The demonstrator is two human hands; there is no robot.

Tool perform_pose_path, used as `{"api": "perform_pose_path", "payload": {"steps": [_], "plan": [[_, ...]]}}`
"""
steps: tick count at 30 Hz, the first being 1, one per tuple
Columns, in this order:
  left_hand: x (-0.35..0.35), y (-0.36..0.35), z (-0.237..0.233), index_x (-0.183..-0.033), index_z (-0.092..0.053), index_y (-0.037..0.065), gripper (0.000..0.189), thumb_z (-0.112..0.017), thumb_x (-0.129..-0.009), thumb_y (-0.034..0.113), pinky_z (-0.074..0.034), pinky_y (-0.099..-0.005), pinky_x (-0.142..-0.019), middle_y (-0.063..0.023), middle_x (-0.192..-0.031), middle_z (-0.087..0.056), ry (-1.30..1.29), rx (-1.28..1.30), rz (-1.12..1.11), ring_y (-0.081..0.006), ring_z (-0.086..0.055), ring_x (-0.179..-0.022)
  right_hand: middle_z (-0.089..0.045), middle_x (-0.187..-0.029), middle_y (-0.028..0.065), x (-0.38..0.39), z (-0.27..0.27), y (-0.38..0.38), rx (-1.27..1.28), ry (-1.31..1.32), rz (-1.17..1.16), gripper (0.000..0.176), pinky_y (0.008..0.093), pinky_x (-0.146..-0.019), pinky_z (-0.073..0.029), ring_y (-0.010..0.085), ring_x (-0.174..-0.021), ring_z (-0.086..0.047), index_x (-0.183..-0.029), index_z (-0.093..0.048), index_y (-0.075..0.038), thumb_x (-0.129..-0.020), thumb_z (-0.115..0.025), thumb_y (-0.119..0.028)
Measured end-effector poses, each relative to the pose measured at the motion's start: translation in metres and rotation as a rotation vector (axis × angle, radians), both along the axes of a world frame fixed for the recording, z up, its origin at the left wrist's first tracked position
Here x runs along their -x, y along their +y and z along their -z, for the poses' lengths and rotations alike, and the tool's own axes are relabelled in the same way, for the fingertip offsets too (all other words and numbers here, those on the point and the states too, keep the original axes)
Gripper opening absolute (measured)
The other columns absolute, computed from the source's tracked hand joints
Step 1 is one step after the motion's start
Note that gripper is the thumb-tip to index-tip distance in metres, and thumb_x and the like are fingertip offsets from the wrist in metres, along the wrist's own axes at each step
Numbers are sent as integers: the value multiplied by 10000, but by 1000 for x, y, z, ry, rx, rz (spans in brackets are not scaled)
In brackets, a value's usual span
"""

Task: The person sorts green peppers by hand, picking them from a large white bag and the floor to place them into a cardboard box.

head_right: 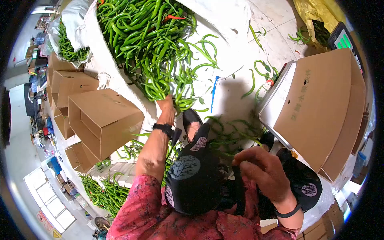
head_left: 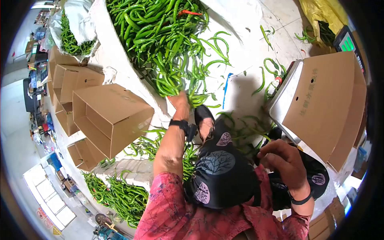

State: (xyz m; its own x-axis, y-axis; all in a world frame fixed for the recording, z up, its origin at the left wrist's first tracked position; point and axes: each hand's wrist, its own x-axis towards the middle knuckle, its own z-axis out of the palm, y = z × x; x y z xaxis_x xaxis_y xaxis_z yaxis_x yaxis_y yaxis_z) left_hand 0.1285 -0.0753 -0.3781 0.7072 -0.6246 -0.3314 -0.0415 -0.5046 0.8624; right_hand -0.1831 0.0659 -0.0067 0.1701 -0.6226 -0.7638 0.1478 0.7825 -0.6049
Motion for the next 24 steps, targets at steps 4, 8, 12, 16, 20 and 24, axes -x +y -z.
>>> {"api": "perform_pose_path", "payload": {"steps": [4, 8, 12, 16, 20, 24], "plan": [[21, 4, -34, -1056, -528, -91, 249, -598, -827, -24, -574, -447, -625, -189, -936, -620, 692, -127, -174, -330, -656, -750, -670, -957, 60, 4, 1, 2, 37, 11, -7, 200, 229, -671, -459, 87, -742, -564, -1082, -624, 11, -940, -603, -129], [31, 6, -43, -943, -533, -26, 154, -577, -858, 95, -494, -348, -549, -156, -837, -598, 1262, -88, -43, -265, -561, -658, -667, -964, 62, 4, 4, 2, 38, 9, -15, 205, 235, -708, -462, 89, -770, -564, -1086, -624, 10, -940, -597, -130], [55, -4, -135, -937, -531, -10, 136, -587, -852, 81, -489, -332, -555, -125, -802, -588, 1307, -72, -44, -216, -554, -651, -665, -967, 50, 4, -8, -8, 66, 24, -14, 217, 236, -705, -463, 87, -783, -560, -1097, -626, 1, -935, -589, -138], [39, -7, -214, -971, -516, -25, 176, -603, -852, 73, -438, -265, -533, -83, -789, -522, 1433, -35, -15, -150, -512, -643, -664, -962, 31, 5, -18, -9, 34, 35, -34, 238, 241, -721, -464, 80, -805, -556, -1108, -628, -6, -928, -585, -156], [34, 19, -306, -1191, -483, -96, 380, -586, -870, 79, -449, -240, -573, -69, -873, -506, 1475, 6, 149, -115, -494, -670, -664, -963, 23, 4, -26, -6, 97, 76, -71, 243, 246, -708, -468, 74, -813, -558, -1110, -628, -7, -929, -585, -164], [34, 33, -363, -1191, -491, -89, 373, -589, -865, 63, -446, -233, -577, -79, -896, -519, 1309, 28, 303, -122, -474, -686, -667, -957, 33, 8, -16, 5, 262, 87, -64, 243, 246, -701, -468, 76, -822, -568, -1107, -629, -7, -928, -584, -164]]}}
